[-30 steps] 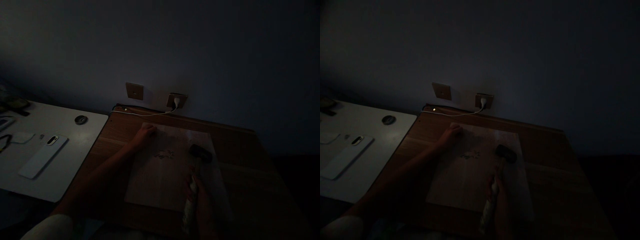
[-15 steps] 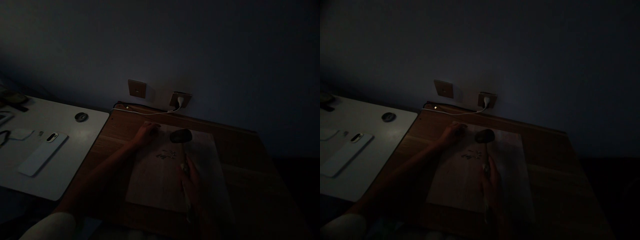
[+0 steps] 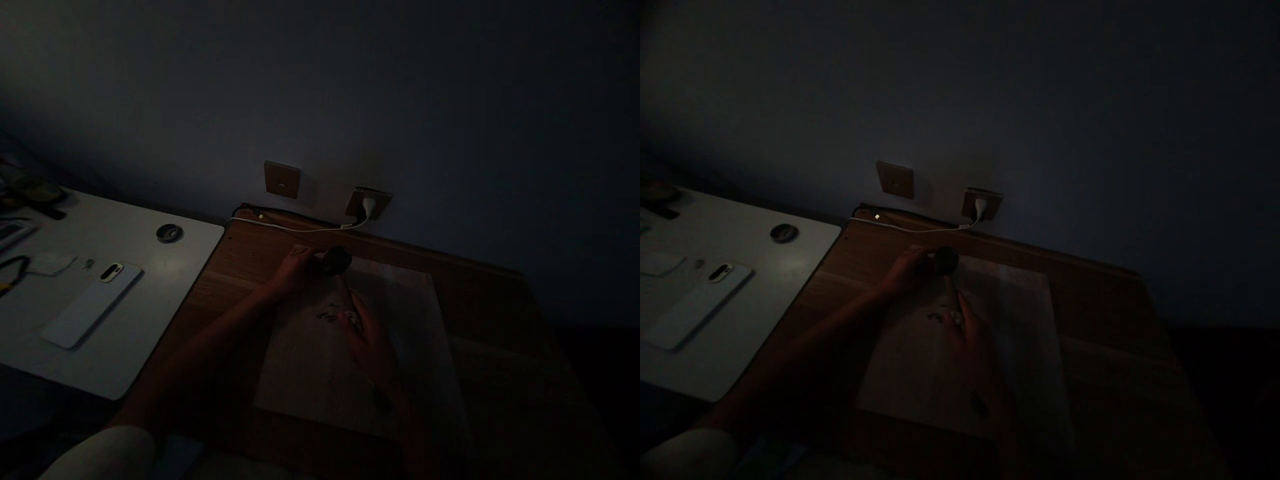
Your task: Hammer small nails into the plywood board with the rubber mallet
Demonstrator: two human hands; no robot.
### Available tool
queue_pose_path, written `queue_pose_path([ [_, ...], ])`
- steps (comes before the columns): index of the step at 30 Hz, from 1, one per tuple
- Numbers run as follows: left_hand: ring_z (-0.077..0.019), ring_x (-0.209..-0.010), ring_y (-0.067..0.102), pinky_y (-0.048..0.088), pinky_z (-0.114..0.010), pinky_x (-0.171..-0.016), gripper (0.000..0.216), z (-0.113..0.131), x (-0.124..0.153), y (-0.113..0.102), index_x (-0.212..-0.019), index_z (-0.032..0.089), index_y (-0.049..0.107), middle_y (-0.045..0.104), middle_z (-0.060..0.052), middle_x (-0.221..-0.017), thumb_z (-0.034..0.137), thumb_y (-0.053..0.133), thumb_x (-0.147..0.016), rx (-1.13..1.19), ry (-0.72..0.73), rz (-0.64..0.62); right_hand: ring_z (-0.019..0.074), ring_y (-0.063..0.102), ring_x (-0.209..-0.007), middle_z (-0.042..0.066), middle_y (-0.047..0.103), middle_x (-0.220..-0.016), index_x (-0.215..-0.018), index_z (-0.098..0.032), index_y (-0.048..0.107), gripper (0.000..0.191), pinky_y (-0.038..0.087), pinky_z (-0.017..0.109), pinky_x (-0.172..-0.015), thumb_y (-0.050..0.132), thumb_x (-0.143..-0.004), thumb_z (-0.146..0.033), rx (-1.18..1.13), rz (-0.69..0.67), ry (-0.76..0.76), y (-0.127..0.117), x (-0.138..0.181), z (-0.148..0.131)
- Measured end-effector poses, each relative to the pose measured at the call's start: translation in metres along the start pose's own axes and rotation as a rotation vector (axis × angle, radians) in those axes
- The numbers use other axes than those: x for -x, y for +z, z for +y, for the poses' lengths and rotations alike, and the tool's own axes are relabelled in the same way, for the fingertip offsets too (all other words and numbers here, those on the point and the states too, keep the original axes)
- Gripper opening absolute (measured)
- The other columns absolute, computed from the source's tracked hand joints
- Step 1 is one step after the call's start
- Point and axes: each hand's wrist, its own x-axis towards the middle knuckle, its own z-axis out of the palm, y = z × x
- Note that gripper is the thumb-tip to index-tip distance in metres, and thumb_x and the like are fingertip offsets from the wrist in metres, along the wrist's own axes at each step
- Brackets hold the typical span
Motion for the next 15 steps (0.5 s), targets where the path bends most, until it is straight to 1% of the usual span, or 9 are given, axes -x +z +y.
queue_pose_path([
  [2,-0.0257,-0.108,0.069,0.053,-0.038,-0.097,0.055,0.0,0.0,0.0,-0.136,0.021,0.064,0.076,-0.008,-0.111,0.013,0.074,-0.082,-0.003,0.007,0.007,0.0298,0.074,-0.088,0.006,0.077,-0.089,-0.125,-0.025,0.077,0.06,0.056,0.032,-0.061,0.084,-0.073,-0.053,-0.022,0.001,0.022,-0.005,-0.001,-0.002],
  [6,-0.0255,-0.107,0.068,0.054,-0.038,-0.097,0.052,0.001,0.0,0.0,-0.133,0.021,0.066,0.076,-0.007,-0.11,0.014,0.073,-0.082,-0.019,-0.017,0.01,0.0281,0.073,-0.076,0.003,0.073,-0.072,-0.131,-0.024,0.075,0.064,0.052,0.03,-0.052,0.086,-0.073,-0.049,-0.03,0.054,0.054,-0.014,0.003,-0.006],
  [8,-0.025,-0.105,0.068,0.054,-0.038,-0.097,0.05,0.001,0.0,0.001,-0.132,0.022,0.067,0.075,-0.007,-0.108,0.015,0.074,-0.082,-0.012,-0.018,0.015,0.0296,0.074,-0.077,0.004,0.073,-0.07,-0.132,-0.023,0.075,0.065,0.053,0.031,-0.053,0.086,-0.073,-0.047,-0.033,0.075,0.052,-0.015,0.006,-0.008],
  [9,-0.0249,-0.105,0.068,0.054,-0.038,-0.097,0.05,0.001,0.0,0.001,-0.131,0.021,0.067,0.075,-0.007,-0.108,0.014,0.074,-0.083,-0.01,-0.018,0.018,0.0312,0.075,-0.083,0.005,0.075,-0.075,-0.131,-0.023,0.075,0.064,0.056,0.032,-0.056,0.087,-0.073,-0.047,-0.031,0.08,0.035,-0.014,0.006,-0.008],
  [11,-0.0254,-0.106,0.068,0.054,-0.037,-0.096,0.047,0.002,0.0,0.0,-0.129,0.021,0.067,0.075,-0.007,-0.109,0.014,0.074,-0.083,-0.013,-0.019,0.013,0.0342,0.076,-0.1,0.009,0.08,-0.094,-0.127,-0.023,0.077,0.06,0.062,0.04,-0.074,0.087,-0.073,-0.047,-0.007,0.071,-0.022,-0.01,0.004,-0.006],
  [12,-0.0259,-0.107,0.068,0.054,-0.038,-0.096,0.045,0.002,0.0,0.0,-0.127,0.02,0.068,0.075,-0.008,-0.11,0.015,0.074,-0.083,-0.018,-0.021,0.009,0.035,0.074,-0.11,0.011,0.081,-0.106,-0.125,-0.024,0.078,0.057,0.061,0.044,-0.086,0.086,-0.074,-0.048,0.013,0.056,-0.051,-0.008,0.002,-0.004],
  [13,-0.0267,-0.108,0.068,0.054,-0.038,-0.096,0.043,0.002,-0.001,0.0,-0.125,0.02,0.068,0.075,-0.009,-0.112,0.016,0.075,-0.083,-0.024,-0.024,0.004,0.0352,0.072,-0.117,0.012,0.08,-0.117,-0.122,-0.025,0.079,0.053,0.059,0.048,-0.097,0.085,-0.075,-0.049,0.034,0.035,-0.076,-0.006,0.0,-0.002],
  [14,-0.0276,-0.109,0.068,0.053,-0.039,-0.096,0.041,0.002,-0.001,0.0,-0.123,0.019,0.068,0.075,-0.01,-0.113,0.018,0.076,-0.083,-0.03,-0.028,-0.002,0.035,0.07,-0.123,0.012,0.078,-0.125,-0.121,-0.025,0.079,0.05,0.055,0.05,-0.105,0.083,-0.077,-0.049,0.051,0.013,-0.094,-0.004,-0.002,0.001],
  [15,-0.0284,-0.11,0.068,0.053,-0.04,-0.097,0.041,0.002,-0.001,0.0,-0.123,0.019,0.068,0.075,-0.01,-0.115,0.019,0.077,-0.082,-0.032,-0.03,-0.008,0.0346,0.069,-0.127,0.012,0.076,-0.129,-0.12,-0.026,0.08,0.048,0.052,0.051,-0.109,0.082,-0.079,-0.049,0.063,-0.005,-0.107,-0.003,-0.003,0.004],
])
